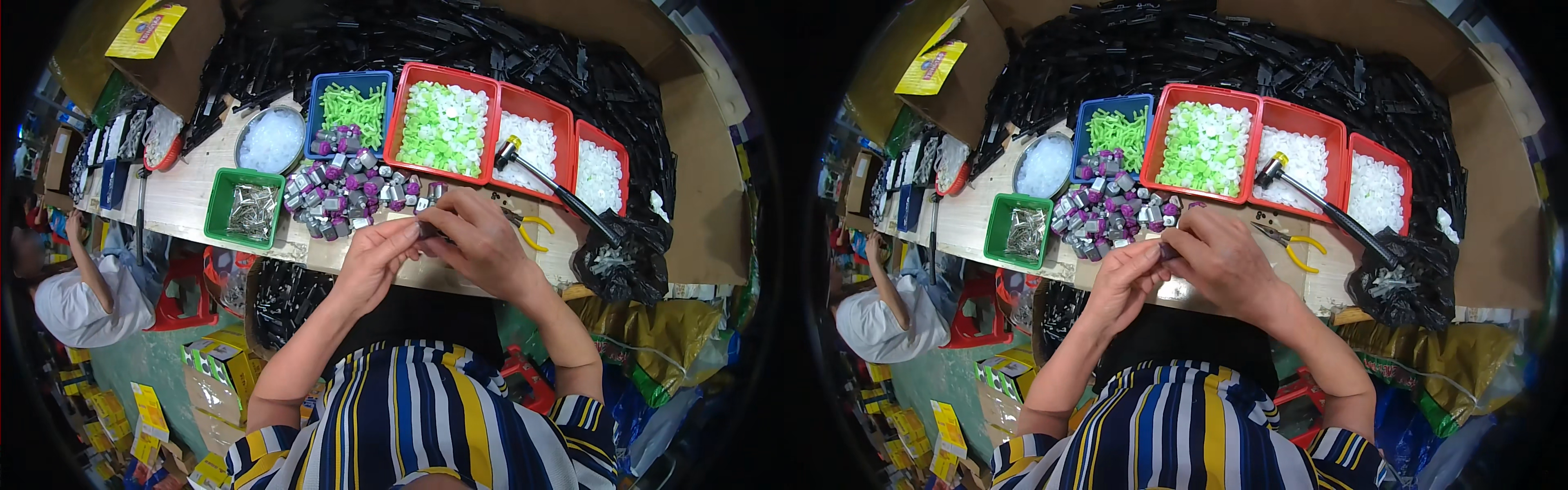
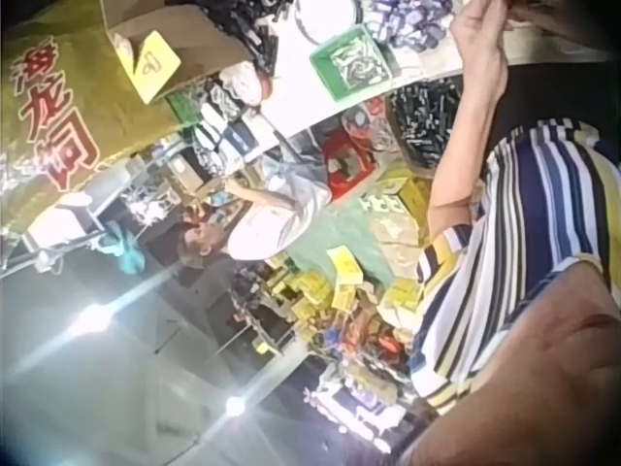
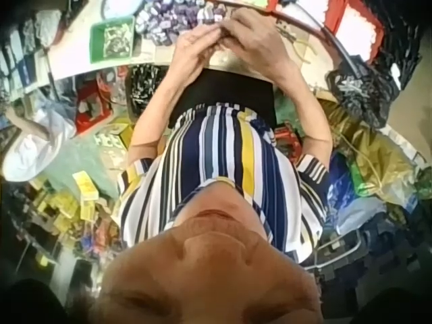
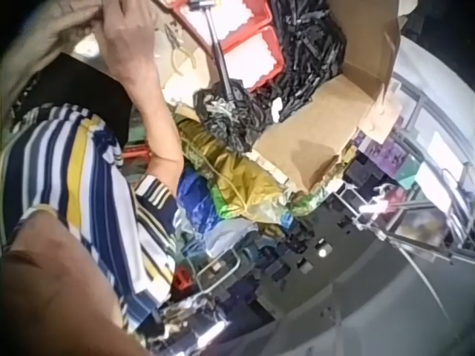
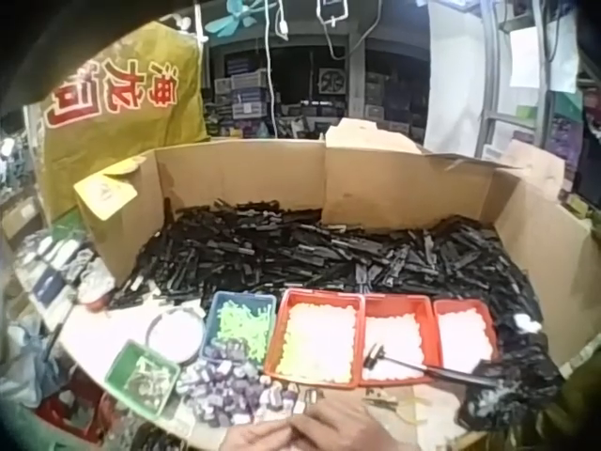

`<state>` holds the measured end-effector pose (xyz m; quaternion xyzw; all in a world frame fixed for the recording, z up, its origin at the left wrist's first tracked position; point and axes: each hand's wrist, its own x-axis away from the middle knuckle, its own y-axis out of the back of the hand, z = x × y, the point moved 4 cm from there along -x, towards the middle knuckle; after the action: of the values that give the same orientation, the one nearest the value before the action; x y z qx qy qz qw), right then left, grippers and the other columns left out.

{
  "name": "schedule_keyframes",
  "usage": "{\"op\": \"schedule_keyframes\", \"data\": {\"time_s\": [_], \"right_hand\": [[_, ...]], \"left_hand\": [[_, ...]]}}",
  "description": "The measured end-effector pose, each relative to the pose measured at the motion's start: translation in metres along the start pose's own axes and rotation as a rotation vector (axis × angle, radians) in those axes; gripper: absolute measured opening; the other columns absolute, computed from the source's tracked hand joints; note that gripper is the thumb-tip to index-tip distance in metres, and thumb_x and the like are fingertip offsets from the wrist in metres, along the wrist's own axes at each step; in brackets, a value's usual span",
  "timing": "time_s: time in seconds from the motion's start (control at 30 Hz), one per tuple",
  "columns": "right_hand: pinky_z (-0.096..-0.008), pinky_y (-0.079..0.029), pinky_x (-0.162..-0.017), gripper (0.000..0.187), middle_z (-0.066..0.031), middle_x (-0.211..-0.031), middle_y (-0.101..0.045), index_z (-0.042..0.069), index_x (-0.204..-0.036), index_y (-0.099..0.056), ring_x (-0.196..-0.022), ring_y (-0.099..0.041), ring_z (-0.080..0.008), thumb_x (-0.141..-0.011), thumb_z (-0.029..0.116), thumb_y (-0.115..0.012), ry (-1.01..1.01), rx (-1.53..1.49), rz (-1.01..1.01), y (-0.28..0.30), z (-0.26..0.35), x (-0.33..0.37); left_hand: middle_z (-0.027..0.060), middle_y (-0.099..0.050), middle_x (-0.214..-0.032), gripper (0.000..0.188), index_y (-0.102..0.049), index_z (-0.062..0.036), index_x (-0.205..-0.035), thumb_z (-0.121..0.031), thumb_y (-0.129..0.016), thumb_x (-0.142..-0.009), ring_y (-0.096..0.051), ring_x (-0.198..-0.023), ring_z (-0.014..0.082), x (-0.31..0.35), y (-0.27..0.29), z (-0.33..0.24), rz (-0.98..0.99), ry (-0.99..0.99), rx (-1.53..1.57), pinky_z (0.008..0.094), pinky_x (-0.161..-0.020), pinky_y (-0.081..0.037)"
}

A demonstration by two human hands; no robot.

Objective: Assemble small mechanical or electronic components into black rectangular boxes at a workbench.

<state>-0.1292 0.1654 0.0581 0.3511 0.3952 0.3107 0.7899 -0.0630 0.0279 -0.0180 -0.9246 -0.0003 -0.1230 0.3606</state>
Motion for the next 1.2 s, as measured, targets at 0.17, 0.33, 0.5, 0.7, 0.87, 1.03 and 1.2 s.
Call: {"op": "schedule_keyframes", "data": {"time_s": [0.17, 0.33, 0.5, 0.7, 0.87, 1.03, 1.2], "right_hand": [[-0.0373, -0.05, -0.07, 0.033, -0.0093, -0.092, -0.06, 0.005, -0.104, -0.067, -0.085, -0.063, -0.0286, -0.073, 0.011, -0.078, -0.003, -0.154, -0.042, -0.001, -0.003, 0.006], [-0.0384, -0.048, -0.068, 0.03, -0.0088, -0.09, -0.061, 0.005, -0.101, -0.067, -0.081, -0.062, -0.0284, -0.074, 0.012, -0.078, -0.117, -0.097, -0.036, -0.01, -0.012, 0.015], [-0.0408, -0.044, -0.066, 0.024, -0.0067, -0.086, -0.058, 0.005, -0.096, -0.067, -0.08, -0.06, -0.0273, -0.075, 0.013, -0.077, -0.194, -0.031, 0.021, -0.037, -0.019, 0.02], [-0.0394, -0.041, -0.073, 0.018, -0.0058, -0.087, -0.056, 0.007, -0.091, -0.067, -0.087, -0.058, -0.025, -0.078, 0.016, -0.074, -0.211, -0.007, 0.063, -0.053, -0.017, 0.011], [-0.0403, -0.042, -0.071, 0.018, -0.0062, -0.087, -0.056, 0.007, -0.091, -0.067, -0.089, -0.059, -0.0254, -0.077, 0.015, -0.074, -0.132, 0.022, 0.082, -0.06, -0.015, 0.002], [-0.041, -0.043, -0.069, 0.017, -0.0071, -0.084, -0.058, 0.005, -0.088, -0.069, -0.086, -0.06, -0.0268, -0.075, 0.013, -0.074, -0.183, -0.017, 0.146, -0.061, -0.018, -0.004], [-0.0407, -0.044, -0.066, 0.018, -0.0074, -0.082, -0.059, 0.003, -0.087, -0.07, -0.082, -0.061, -0.0269, -0.074, 0.012, -0.075, -0.223, -0.074, 0.194, -0.061, -0.024, -0.005]], "left_hand": [[0.0118, -0.068, -0.105, 0.037, -0.06, 0.0067, -0.12, -0.023, -0.056, -0.1, -0.065, -0.092, 0.0151, 0.004, 0.003, 0.001, 0.076, 0.055, 0.025, 0.0268, -0.085, -0.05], [0.0087, -0.07, -0.098, 0.031, -0.064, 0.0039, -0.119, -0.018, -0.061, -0.097, -0.065, -0.086, 0.0135, 0.017, 0.013, -0.015, -0.226, -0.25, -0.526, 0.0255, -0.075, -0.049], [0.0148, -0.066, -0.094, 0.027, -0.068, 0.002, -0.108, -0.005, -0.073, -0.082, -0.064, -0.083, 0.0273, 0.032, 0.012, -0.032, -0.356, -0.719, -1.264, 0.0324, -0.074, -0.05], [0.0122, -0.063, -0.101, 0.025, -0.068, 0.0002, -0.102, -0.005, -0.074, -0.078, -0.06, -0.094, 0.0308, 0.035, 0.006, -0.016, -0.292, -0.845, -1.569, 0.0399, -0.08, -0.047], [0.0124, -0.061, -0.103, 0.03, -0.066, -0.0004, -0.107, -0.007, -0.074, -0.078, -0.059, -0.097, 0.0311, 0.032, 0.008, -0.01, -0.24, -0.895, -1.62, 0.0405, -0.081, -0.046], [0.0134, -0.061, -0.108, 0.033, -0.066, 0.0009, -0.108, -0.01, -0.075, -0.079, -0.059, -0.102, 0.032, 0.026, 0.01, -0.011, -0.176, -0.922, -1.641, 0.0408, -0.082, -0.045], [0.0146, -0.061, -0.114, 0.037, -0.064, 0.0052, -0.109, -0.014, -0.075, -0.079, -0.058, -0.109, 0.0324, 0.023, 0.015, -0.004, -0.051, -0.977, -1.74, 0.0409, -0.082, -0.045]]}}
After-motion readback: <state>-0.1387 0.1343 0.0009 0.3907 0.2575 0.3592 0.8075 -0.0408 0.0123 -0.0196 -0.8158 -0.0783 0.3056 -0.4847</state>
